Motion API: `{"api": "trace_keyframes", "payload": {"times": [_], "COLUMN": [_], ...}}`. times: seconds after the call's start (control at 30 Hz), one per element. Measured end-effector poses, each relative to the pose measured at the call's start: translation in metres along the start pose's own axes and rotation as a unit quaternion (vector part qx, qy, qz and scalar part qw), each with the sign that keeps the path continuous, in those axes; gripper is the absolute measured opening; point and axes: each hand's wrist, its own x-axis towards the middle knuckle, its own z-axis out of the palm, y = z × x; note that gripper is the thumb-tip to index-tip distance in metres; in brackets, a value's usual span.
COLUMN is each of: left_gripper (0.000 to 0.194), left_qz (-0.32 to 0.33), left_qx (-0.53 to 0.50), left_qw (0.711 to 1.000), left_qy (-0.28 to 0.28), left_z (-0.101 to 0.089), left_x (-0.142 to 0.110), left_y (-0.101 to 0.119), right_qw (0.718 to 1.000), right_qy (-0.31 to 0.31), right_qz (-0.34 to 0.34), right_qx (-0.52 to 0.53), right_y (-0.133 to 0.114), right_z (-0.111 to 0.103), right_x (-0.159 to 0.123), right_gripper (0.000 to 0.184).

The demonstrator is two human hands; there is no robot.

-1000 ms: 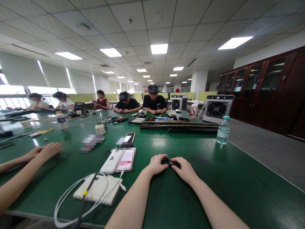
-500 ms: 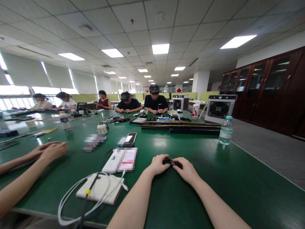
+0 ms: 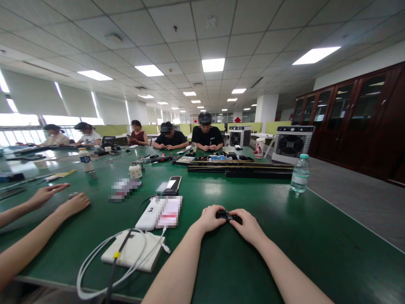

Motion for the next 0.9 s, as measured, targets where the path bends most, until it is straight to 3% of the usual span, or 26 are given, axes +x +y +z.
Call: {"api": "trace_keyframes", "payload": {"times": [0.4,0.7,0.9], "left_gripper": [0.048,0.043,0.064], "left_qz": [-0.008,0.003,-0.014], "left_qx": [-0.003,-0.001,-0.014], "left_qw": [1.000,1.000,1.000], "left_qy": [0.003,-0.003,0.003], "left_z": [-0.0016,-0.0021,-0.0022], "left_x": [-0.0025,-0.0018,-0.0024], "left_y": [0.0051,0.0028,0.0032], "right_qw": [1.000,1.000,1.000], "right_qy": [0.003,0.002,0.002], "right_qz": [0.001,0.000,0.000], "right_qx": [-0.003,-0.001,-0.006], "right_y": [-0.0019,-0.0005,-0.0029], "right_z": [-0.0003,0.0004,-0.0009], "right_x": [-0.0006,-0.0005,-0.0009], "right_gripper": [0.025,0.024,0.023]}}
